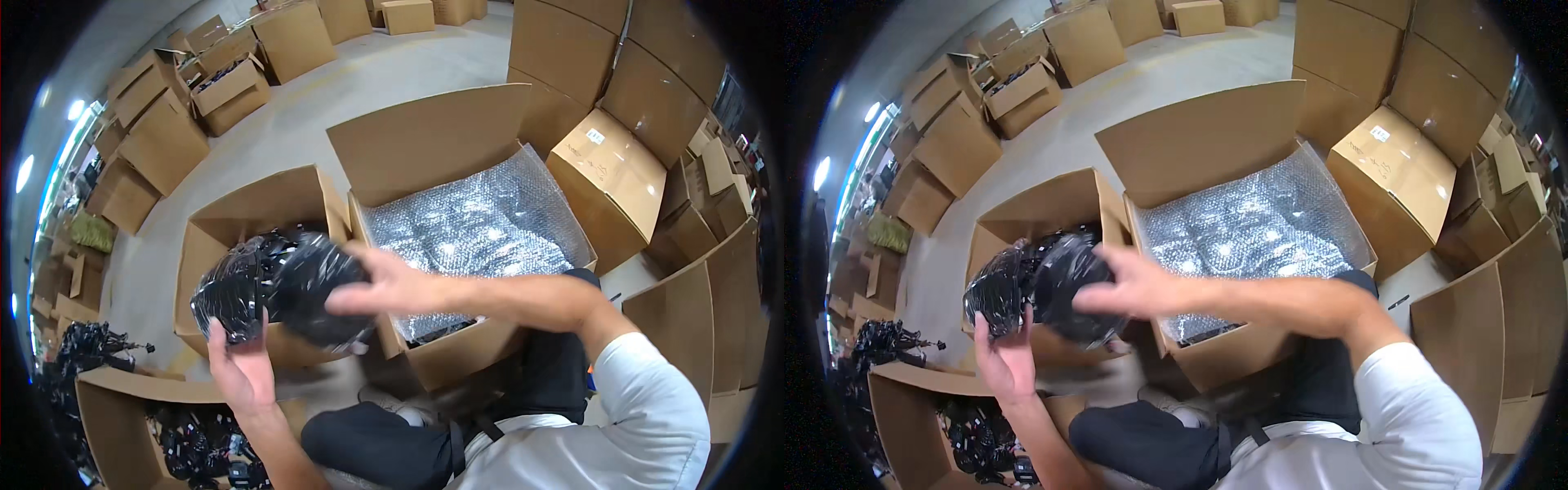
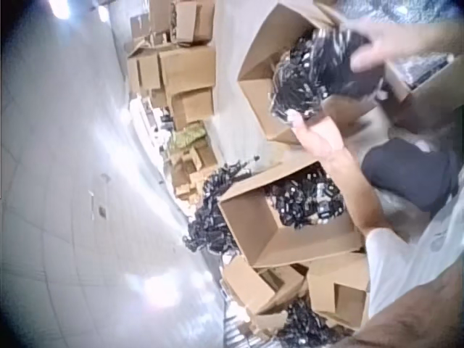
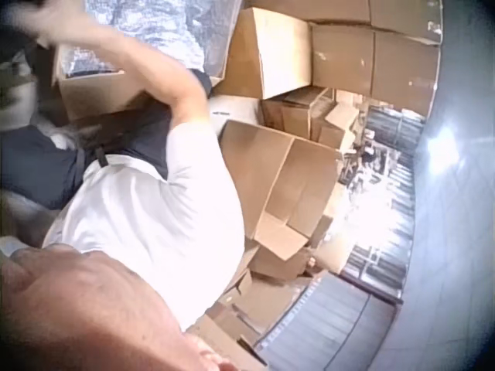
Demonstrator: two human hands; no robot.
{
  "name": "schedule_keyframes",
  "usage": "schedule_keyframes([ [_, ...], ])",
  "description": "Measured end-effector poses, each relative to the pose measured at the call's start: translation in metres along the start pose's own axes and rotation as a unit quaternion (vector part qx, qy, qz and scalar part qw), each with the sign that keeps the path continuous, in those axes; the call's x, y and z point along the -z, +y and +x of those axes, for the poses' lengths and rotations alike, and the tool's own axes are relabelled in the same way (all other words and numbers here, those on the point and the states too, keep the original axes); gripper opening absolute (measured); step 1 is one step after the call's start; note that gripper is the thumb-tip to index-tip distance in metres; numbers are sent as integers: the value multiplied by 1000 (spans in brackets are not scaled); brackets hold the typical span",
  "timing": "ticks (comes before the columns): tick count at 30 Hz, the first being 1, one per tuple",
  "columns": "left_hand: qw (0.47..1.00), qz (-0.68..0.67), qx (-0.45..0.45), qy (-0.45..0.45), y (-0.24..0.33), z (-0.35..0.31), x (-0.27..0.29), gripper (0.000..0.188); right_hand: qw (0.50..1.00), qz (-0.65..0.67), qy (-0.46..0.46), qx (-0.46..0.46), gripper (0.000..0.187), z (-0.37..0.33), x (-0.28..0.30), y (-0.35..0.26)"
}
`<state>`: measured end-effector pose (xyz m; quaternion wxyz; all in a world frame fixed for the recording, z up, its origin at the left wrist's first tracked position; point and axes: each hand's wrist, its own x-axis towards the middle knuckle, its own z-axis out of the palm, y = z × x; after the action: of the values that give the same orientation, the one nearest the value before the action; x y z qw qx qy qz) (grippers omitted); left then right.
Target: The person sits on the floor and transfers small black electronic components from one cardboard box to another. They pick up the items individually or in small groups, place them into a second box lined with bubble wrap, and arrange them neatly. The process is repeated continuously throughout the clip.
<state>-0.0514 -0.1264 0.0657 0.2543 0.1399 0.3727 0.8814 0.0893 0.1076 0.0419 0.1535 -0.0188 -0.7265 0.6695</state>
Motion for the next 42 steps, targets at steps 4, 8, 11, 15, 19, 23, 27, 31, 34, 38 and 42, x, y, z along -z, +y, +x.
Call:
schedule_keyframes([
  [4, 999, -28, -17, 20, -39, 28, -1, 33, 979, 88, 152, -102, 39, 25, 131, 66],
  [8, 997, 41, 0, 60, -83, 25, -5, 36, 937, 181, 187, -233, 30, 60, 189, 179],
  [11, 997, 33, 61, 36, -96, 34, 9, 44, 935, 245, 143, -210, 29, 81, 175, 235],
  [15, 996, 69, 62, -15, -109, 42, -13, 45, 941, -70, 213, -252, 37, 82, 173, 278],
  [19, 988, 105, 99, -52, -110, 41, -19, 50, 875, -415, 191, -158, 54, 83, 167, 254],
  [23, 971, 119, 190, -79, -111, 43, -30, 60, 983, -102, 117, -97, 57, 97, 175, 198],
  [27, 942, 126, 287, -120, -122, 38, -16, 54, 946, -1, -303, -116, 65, 48, 117, 77],
  [31, 946, 147, 265, -117, -129, 40, -4, 47, 918, 114, -291, -243, 71, 12, 117, 70],
  [34, 945, 173, 259, -100, -135, 45, -10, 53, 913, 263, -78, -301, 83, 1, 162, 90],
  [38, 956, 176, 221, -78, -149, 38, -2, 61, 925, 284, -87, -235, 77, 2, 140, 85],
  [42, 953, 105, 241, -150, -147, 43, -24, 54, 938, 229, -111, -236, 80, 1, 115, 75],
])
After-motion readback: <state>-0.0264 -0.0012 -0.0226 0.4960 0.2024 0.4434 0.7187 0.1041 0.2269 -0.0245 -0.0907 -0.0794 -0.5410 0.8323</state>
